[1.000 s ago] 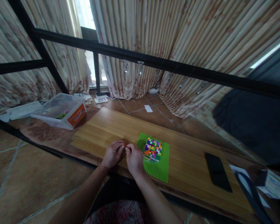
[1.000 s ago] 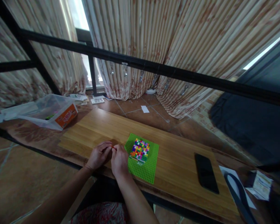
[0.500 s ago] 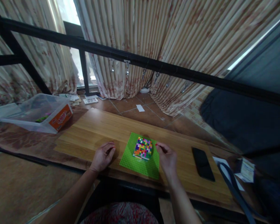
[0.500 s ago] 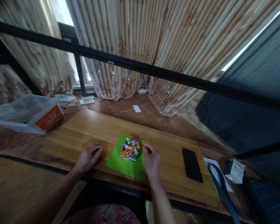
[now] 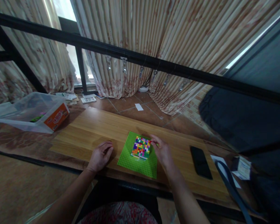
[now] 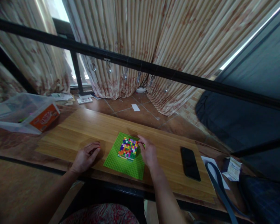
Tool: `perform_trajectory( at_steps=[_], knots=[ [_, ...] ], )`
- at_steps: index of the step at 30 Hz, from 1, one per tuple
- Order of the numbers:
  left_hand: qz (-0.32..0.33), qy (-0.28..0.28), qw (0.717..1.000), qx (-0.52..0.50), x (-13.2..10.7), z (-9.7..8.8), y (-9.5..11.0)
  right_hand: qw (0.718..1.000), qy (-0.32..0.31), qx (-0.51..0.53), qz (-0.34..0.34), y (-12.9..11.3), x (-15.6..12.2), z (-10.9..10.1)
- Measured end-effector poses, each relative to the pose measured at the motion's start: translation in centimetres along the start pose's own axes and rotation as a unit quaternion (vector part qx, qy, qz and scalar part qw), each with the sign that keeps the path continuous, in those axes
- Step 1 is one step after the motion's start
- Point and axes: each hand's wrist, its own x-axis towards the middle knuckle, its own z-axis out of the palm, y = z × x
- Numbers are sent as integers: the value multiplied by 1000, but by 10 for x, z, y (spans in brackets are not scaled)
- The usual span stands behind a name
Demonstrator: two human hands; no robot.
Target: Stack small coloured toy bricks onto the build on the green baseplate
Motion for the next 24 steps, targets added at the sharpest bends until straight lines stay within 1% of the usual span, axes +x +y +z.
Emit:
perform_trajectory(
  at_steps=[4,13,19,22,24],
  knots=[
    [4,-2,1000,5,0,0,-2,1000,-25,0,-9,-3,6,-4],
    [17,8,1000,14,-1,3,-5,993,-83,-42,-76,3,13,-10],
    [18,9,1000,14,0,2,-3,990,-77,-67,-95,6,12,-8],
    [15,9,1000,11,0,2,-3,993,-69,-55,-78,7,9,-6],
    [9,9,1000,9,0,2,-4,997,-46,-41,-55,7,5,-6]
  ],
)
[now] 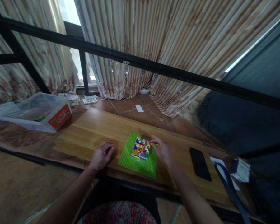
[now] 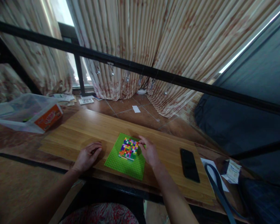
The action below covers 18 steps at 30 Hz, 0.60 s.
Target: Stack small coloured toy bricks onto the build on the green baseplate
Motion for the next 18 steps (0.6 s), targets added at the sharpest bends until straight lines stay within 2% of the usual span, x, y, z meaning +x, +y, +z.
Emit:
perform_trajectory(
  at_steps=[5,7,10,13,16,18],
  knots=[
    [-8,-4,1000,-9,-2,1,0,991,126,23,39,-16,-17,4],
    [-9,-6,1000,-17,-2,1,1,989,139,31,41,-31,-26,11],
    [-15,2,999,-30,-2,0,3,994,94,49,32,-61,-39,30],
    [-24,5,999,-44,-1,-2,4,997,35,61,-9,-89,-45,60],
    [-37,2,997,-68,0,-5,5,998,-15,56,-36,-106,-43,94],
    [-47,4,995,-83,1,-7,5,998,-24,53,-34,-111,-36,115]
  ],
)
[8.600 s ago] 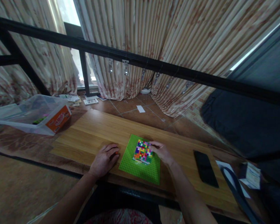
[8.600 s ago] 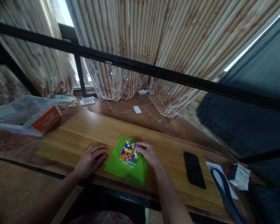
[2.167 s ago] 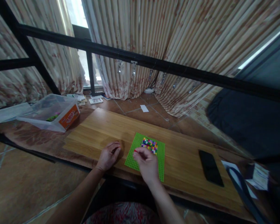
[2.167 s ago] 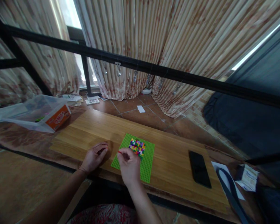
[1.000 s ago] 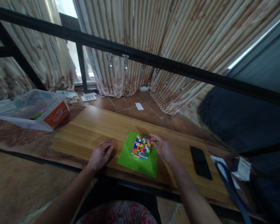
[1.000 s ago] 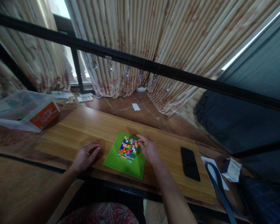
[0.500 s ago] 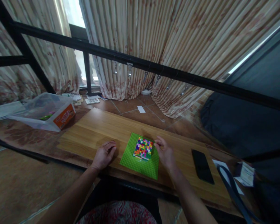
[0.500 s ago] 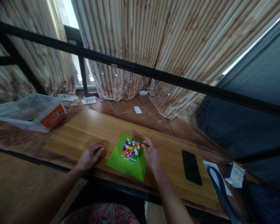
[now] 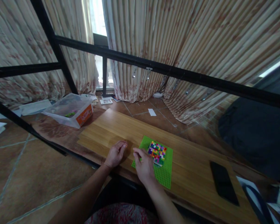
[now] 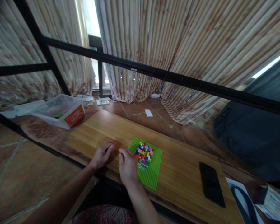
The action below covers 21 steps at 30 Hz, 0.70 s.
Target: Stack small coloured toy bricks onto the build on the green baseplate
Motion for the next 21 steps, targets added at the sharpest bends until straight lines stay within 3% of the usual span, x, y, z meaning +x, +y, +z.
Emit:
perform_trajectory(
  at_steps=[4,9,17,21],
  knots=[
    [-14,2,999,-31,0,-4,0,1000,0,10,11,3,16,29],
    [-31,-15,997,-63,0,-7,-1,999,0,37,6,4,25,45],
    [-31,-39,996,-77,1,-11,2,1000,4,2,-11,0,27,46],
    [-21,-52,996,-64,2,-13,6,1000,15,-15,-7,-5,22,28]
  ],
)
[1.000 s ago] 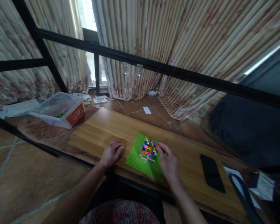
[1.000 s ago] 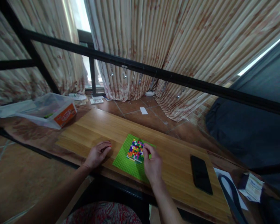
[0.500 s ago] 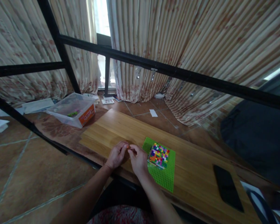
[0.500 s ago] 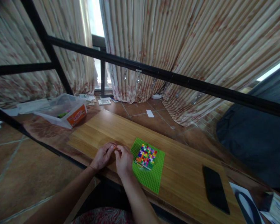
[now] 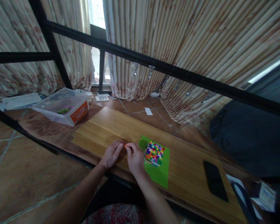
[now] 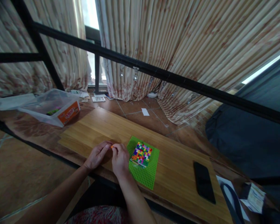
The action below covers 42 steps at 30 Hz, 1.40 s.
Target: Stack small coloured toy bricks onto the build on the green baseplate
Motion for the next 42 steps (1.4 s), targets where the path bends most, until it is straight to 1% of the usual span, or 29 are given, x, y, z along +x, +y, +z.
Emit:
perform_trajectory(
  at_steps=[2,4,8,10,12,14,17,21,24,30,35,38,42],
  knots=[
    [1,5,1000,11,0,0,0,1000,21,-3,7,1,-7,-21],
    [1,13,1000,23,0,0,0,999,45,-19,22,8,-16,-49],
    [3,14,999,34,0,1,-2,989,99,-93,54,34,-29,-109],
    [7,13,999,40,0,1,-2,982,111,-138,60,48,-30,-130],
    [11,15,999,46,0,1,-2,978,103,-172,55,59,-27,-141],
    [12,16,998,53,1,1,-1,977,85,-191,41,67,-22,-144],
    [13,14,998,59,1,2,-1,974,62,-216,22,74,-16,-140],
    [15,14,998,59,1,2,-1,968,55,-244,10,80,-13,-136],
    [17,16,998,61,1,2,-2,969,56,-241,13,84,-12,-135],
    [15,11,998,60,2,2,-4,981,57,-181,37,85,-8,-136],
    [8,9,998,64,2,3,-4,987,73,-107,92,86,-9,-135],
    [10,12,998,65,2,4,-5,986,96,-43,126,88,-12,-133],
    [12,11,998,64,2,4,-6,978,150,13,146,94,-15,-131]
  ],
)
